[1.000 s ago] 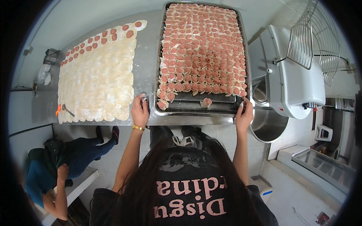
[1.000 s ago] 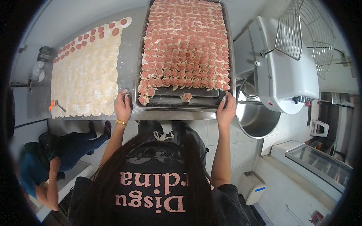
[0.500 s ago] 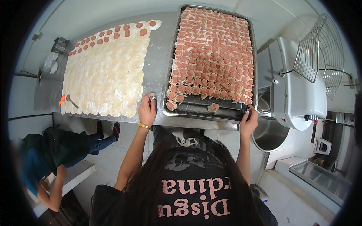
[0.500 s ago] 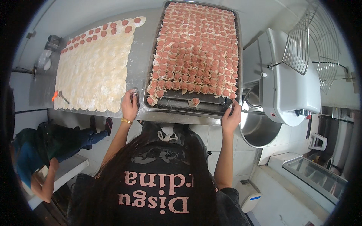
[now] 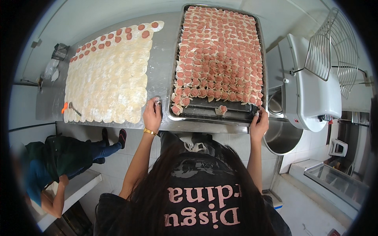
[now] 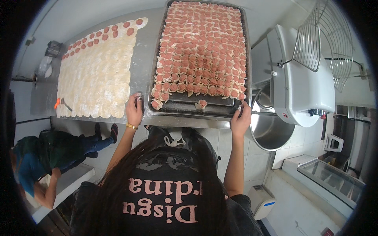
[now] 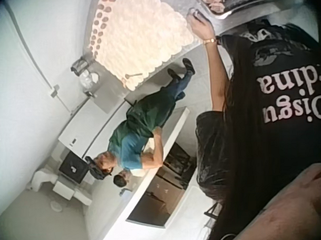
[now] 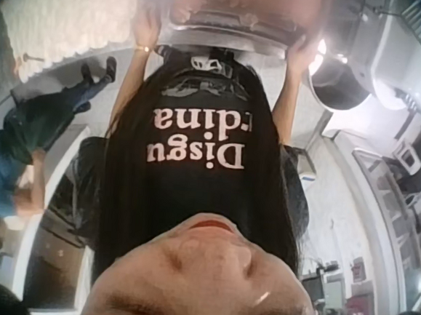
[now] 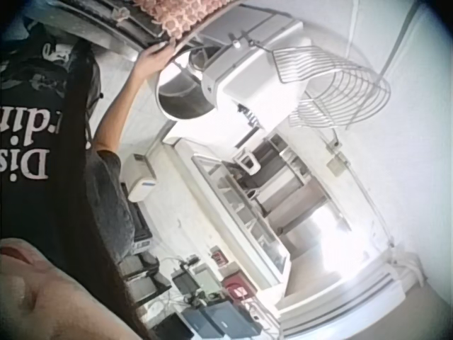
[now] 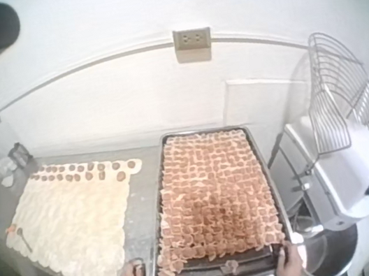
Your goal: The person places small round pieces of meat onto circular dough wrappers arranged on a metal table, then folds each wrapper to enclose the meat and places the finished dumpling onto a tray. The person repeats this process continuously.
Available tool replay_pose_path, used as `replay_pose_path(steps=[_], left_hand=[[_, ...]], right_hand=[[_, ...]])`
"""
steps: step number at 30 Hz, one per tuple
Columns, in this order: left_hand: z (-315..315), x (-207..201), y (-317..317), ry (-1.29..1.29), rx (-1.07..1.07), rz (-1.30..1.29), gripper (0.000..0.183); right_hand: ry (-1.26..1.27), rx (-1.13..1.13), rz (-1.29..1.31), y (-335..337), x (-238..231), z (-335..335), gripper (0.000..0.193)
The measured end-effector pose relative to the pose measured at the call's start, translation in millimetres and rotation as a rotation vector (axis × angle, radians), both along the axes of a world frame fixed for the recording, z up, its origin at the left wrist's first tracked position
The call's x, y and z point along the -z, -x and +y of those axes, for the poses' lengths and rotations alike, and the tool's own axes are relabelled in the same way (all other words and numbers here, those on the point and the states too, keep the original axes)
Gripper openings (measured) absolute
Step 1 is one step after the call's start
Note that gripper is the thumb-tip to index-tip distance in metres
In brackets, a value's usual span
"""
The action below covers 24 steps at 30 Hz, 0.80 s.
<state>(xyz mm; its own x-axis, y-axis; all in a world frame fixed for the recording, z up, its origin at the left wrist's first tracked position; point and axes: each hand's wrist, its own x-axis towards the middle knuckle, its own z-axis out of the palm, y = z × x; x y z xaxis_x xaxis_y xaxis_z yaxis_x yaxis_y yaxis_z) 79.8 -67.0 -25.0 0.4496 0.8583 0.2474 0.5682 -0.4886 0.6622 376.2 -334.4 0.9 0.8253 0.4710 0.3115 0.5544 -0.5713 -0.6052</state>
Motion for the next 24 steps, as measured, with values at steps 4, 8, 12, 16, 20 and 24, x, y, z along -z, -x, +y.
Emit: replay_pose_path(steps=[4, 8, 12, 16, 20, 24], left_hand=[[1, 0, 0, -0.006, -0.005, 0.006, 0.021], [1, 1, 1, -0.022, -0.002, 0.027, 0.021], [2, 0, 1, 0.028, -0.004, -0.020, 0.022], [14, -13, -3, 0.170, -0.028, -0.066, 0.021], [32, -38, -22, -0.022, 0.137, -0.141, 0.020], [51, -65, -48, -0.195, 0.309, 0.027, 0.023]], right_hand=[[-0.010, -0.003, -0.004, -1, 2, 0, 0.037], [-0.004, -0.005, -0.037, -1, 3, 1, 0.037], [-0.005, 0.006, -0.030, 0, 3, 0, 0.037], [-0.021, -0.003, -0.032, -1, 1, 2, 0.038], [-0.153, 0.034, 0.152, 0, -10, 8, 0.037], [-0.264, -0.074, 0.117, 15, -31, 27, 0.036]])
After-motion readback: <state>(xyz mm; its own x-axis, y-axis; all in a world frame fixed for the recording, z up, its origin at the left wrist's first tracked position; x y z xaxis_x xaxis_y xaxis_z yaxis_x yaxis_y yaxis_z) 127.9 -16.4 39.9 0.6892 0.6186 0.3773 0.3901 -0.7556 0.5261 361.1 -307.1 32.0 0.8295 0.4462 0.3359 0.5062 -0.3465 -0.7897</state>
